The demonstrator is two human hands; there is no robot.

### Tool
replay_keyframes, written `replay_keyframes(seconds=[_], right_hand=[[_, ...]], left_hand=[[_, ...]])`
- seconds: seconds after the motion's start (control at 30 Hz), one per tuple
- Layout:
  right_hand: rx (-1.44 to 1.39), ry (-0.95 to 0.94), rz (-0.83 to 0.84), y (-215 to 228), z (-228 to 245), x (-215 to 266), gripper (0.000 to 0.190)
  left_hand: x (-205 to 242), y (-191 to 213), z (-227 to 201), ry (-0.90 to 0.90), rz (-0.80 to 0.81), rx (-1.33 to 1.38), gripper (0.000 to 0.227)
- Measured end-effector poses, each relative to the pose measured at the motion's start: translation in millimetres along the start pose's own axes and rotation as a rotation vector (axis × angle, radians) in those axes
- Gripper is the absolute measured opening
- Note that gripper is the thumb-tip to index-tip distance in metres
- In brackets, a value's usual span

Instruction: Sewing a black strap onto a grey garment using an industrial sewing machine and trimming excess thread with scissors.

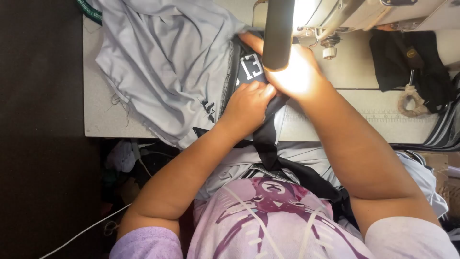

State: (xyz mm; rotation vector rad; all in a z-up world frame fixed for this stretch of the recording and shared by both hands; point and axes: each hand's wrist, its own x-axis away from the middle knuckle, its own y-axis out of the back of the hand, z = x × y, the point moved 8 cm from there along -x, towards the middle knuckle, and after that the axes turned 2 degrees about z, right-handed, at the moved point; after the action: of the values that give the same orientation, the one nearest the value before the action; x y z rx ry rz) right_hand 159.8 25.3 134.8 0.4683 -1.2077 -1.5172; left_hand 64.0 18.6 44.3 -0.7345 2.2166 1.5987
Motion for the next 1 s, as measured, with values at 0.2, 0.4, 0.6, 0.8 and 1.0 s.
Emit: replay_keyframes(seconds=[0.2,0.4,0.6,0.8,1.0], right_hand=[[-0.117,0.744,-0.393,-11,54,9,0.047],[-0.190,0.678,-0.803,-20,-14,91,0.016],[0.046,0.508,-0.735,-61,-83,107,0.031],[0.321,0.411,-0.656,-83,-66,104,0.045],[0.369,0.403,-0.682,-90,-65,104,0.043]], left_hand=[[0,-6,6,0.034,0.068,0.079,0.019],[-10,1,15,0.138,0.239,0.236,0.032],[-15,12,16,0.254,0.319,0.306,0.033],[-15,14,12,0.232,0.263,0.330,0.031],[-21,48,-8,0.036,-0.149,-0.178,0.013]])
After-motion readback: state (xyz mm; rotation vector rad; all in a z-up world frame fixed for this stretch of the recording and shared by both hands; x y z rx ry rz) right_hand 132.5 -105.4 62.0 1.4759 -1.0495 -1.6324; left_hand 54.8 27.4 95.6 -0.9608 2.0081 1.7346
